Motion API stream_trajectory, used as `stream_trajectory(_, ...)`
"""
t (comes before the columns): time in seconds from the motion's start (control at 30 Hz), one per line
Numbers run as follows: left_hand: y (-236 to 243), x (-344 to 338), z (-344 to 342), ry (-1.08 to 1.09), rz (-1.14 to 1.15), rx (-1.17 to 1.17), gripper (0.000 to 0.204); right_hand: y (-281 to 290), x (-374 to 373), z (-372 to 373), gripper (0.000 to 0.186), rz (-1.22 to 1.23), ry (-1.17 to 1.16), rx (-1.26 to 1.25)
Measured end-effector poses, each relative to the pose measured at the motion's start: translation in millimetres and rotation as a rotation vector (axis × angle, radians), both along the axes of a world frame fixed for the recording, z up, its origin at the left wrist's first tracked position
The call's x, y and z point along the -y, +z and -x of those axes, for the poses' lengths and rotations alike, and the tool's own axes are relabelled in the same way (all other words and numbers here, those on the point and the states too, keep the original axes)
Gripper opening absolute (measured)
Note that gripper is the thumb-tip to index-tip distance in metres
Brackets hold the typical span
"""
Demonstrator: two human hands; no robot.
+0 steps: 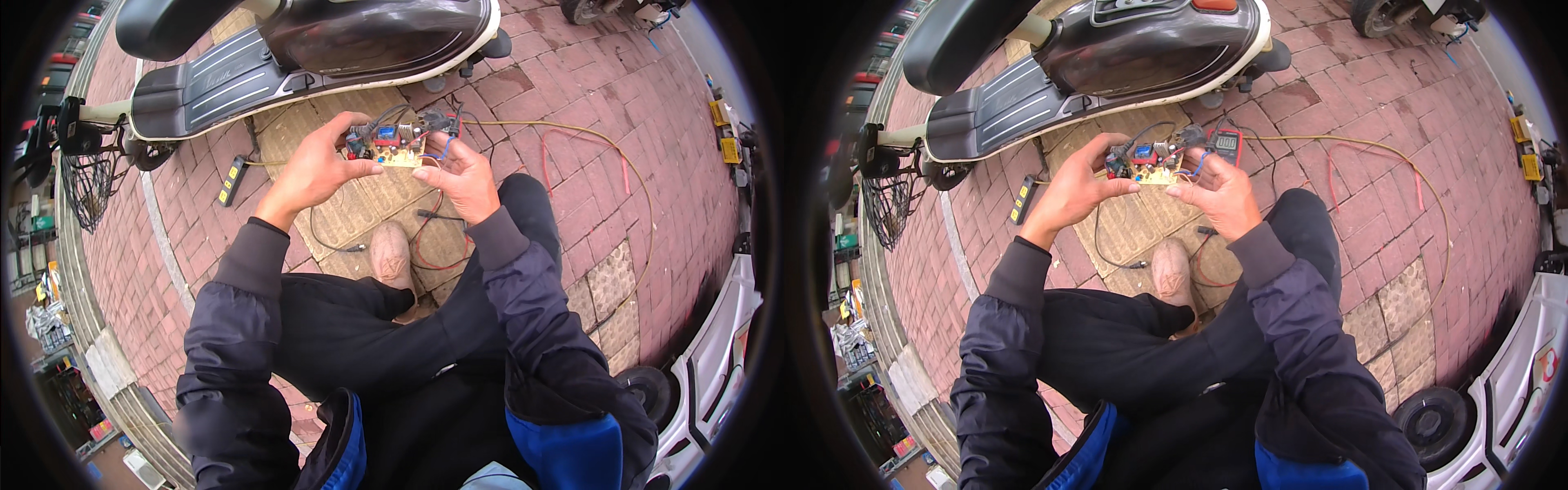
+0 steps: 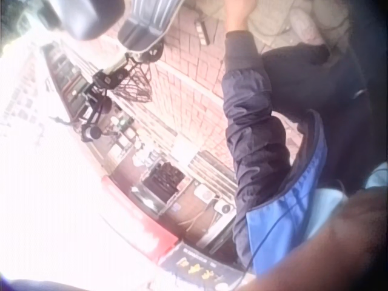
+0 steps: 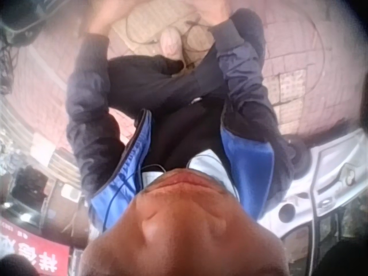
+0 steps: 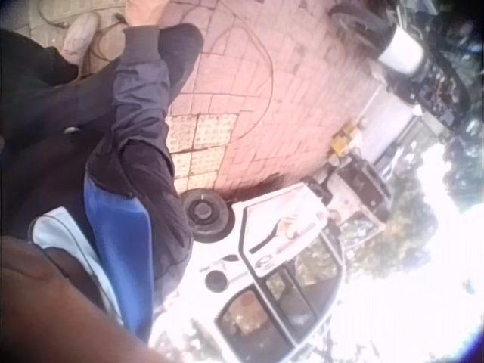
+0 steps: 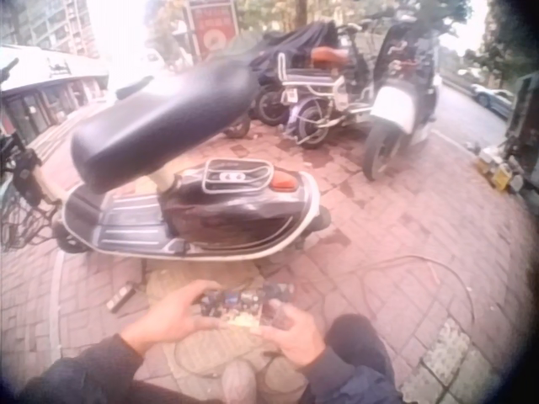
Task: The person tests an electric scooter's electrical system using a multimeter and a circuit board. They connect probes to the board, observe voltage readings, and handle the components while seated on the ground.
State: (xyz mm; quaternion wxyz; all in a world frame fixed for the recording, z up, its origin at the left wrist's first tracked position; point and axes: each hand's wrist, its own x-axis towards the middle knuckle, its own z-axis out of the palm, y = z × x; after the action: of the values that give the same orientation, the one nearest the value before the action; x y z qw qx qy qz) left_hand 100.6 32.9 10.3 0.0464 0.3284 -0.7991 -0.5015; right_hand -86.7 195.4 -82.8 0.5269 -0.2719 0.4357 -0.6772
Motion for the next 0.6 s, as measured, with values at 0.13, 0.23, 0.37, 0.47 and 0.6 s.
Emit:
stream_trajectory(0.13,-4.8,9.9,-5.1,0.026,-0.284,-0.004,0.07,4.4,-2.1,0.7,0.056,-0.031,0.006,-0.001)
stream_trajectory(0.23,-7.2,13.4,-8.1,0.015,-0.374,0.016,0.072,6.8,-3.1,2.3,0.047,-0.098,0.0,-0.11)
stream_trajectory(0.37,-9.2,12.8,-10.7,0.0,-0.376,0.029,0.074,6.5,-2.2,2.8,0.04,-0.177,-0.008,-0.191)
stream_trajectory(0.47,-10.4,12.4,-10.1,0.005,-0.37,0.025,0.075,4.9,-3.3,1.1,0.04,-0.106,-0.028,-0.131)
stream_trajectory(0.6,-8.1,11.5,-8.9,-0.005,-0.31,0.013,0.073,2.8,-5.1,0.3,0.037,-0.099,-0.041,-0.101)
